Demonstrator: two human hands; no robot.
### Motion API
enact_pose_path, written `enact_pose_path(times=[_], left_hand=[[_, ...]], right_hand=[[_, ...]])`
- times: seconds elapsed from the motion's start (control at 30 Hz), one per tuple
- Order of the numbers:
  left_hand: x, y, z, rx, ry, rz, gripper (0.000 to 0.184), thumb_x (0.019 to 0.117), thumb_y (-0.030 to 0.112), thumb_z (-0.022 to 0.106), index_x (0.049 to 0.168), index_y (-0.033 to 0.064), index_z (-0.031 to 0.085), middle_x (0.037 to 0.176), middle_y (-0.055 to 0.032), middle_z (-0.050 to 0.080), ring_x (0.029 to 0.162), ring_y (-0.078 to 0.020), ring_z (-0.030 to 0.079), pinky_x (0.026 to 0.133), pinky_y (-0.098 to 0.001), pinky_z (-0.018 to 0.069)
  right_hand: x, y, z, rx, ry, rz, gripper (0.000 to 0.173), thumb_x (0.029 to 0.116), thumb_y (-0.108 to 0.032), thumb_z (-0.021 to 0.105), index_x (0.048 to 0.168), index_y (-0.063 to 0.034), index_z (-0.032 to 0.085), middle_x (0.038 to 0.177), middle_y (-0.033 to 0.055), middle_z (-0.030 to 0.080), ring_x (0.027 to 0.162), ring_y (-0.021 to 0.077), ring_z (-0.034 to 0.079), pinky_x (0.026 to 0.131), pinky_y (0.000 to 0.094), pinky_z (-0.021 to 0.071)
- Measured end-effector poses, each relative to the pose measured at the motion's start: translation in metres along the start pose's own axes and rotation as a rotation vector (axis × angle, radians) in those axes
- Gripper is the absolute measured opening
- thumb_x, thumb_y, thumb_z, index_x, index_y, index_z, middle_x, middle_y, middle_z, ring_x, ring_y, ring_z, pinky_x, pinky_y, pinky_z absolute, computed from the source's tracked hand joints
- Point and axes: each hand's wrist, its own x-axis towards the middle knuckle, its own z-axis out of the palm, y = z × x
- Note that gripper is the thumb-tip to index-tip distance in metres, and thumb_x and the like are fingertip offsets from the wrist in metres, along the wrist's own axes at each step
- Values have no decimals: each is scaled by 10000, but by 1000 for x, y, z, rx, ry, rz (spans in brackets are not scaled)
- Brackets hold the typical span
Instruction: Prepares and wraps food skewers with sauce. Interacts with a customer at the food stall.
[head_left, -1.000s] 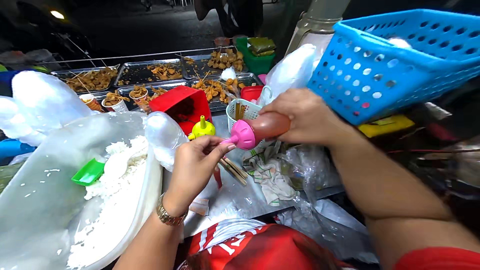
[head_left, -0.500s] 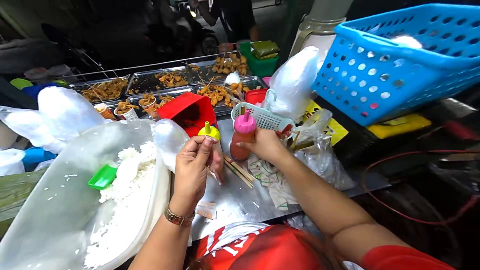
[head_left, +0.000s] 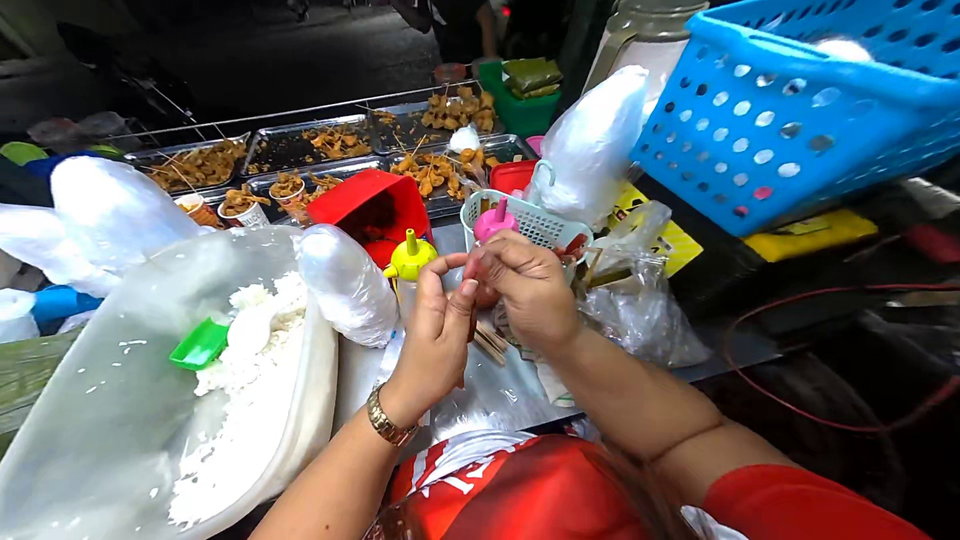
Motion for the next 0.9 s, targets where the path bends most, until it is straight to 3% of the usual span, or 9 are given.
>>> enact_pose_path(times=[0.13,0.3,0.37,0.43,0.5,0.6,0.73,0.83,0.9], left_hand=[[-3,-1,0,-96,-66,8,165,1105,202,418,1005,174,546,677,120,469,599,13,471,599,-173,442],[-7,-7,-10,-134,-88,-32,259,1074,131,464,972,104,700,1083,-8,750,1066,-98,680,996,-313,525],[-5,-7,-9,-204,67,-53,279,1058,102,475,910,120,711,958,-10,752,964,-104,700,935,-301,551],[-1,-8,-4,-345,258,-62,332,1067,74,408,883,127,680,867,-11,729,881,-119,710,881,-304,581],[4,-8,-2,-469,413,-84,347,1085,71,353,901,120,643,863,-10,712,872,-125,712,863,-301,597],[6,-8,-5,-486,489,-157,332,1067,14,357,893,85,631,891,-39,720,875,-118,700,866,-270,575],[3,2,-13,-503,393,-345,315,1056,-9,386,872,63,633,891,-68,735,824,-126,711,810,-260,587],[-1,1,-13,-676,319,-321,306,1030,-1,430,858,63,675,865,-82,727,844,-164,720,852,-318,599],[-1,0,-12,-682,311,-290,319,1038,13,427,858,72,684,844,-73,725,845,-166,725,869,-331,602]], right_hand=[[10,-12,-11,31,32,-55,213,1021,-100,582,859,-92,720,877,-60,609,767,-16,561,657,129,482],[17,-16,-20,144,118,4,242,1039,-130,567,851,-134,719,861,-82,607,681,-35,527,602,105,460],[13,-4,-19,174,65,51,208,1078,-207,519,1014,-149,709,918,-82,627,727,-17,568,654,147,512],[-1,15,-14,199,-105,136,293,1098,-273,444,1360,-164,515,1074,-55,622,889,39,633,792,247,567],[-25,32,-2,246,-218,266,575,986,-195,610,1472,-95,319,1216,23,605,990,86,661,848,298,582],[-52,47,6,128,-188,304,606,801,-93,847,1244,65,464,1167,98,608,911,57,675,785,225,602],[-50,43,-16,259,-282,493,63,951,-32,646,1011,-25,662,876,-43,704,713,-16,644,662,158,547],[-47,41,-29,789,-539,816,340,1088,-226,371,1082,-107,689,709,-76,676,500,-21,558,458,136,458],[-53,39,-24,766,-506,810,263,1103,-268,368,1176,-122,574,780,-57,677,540,5,584,478,150,482]])
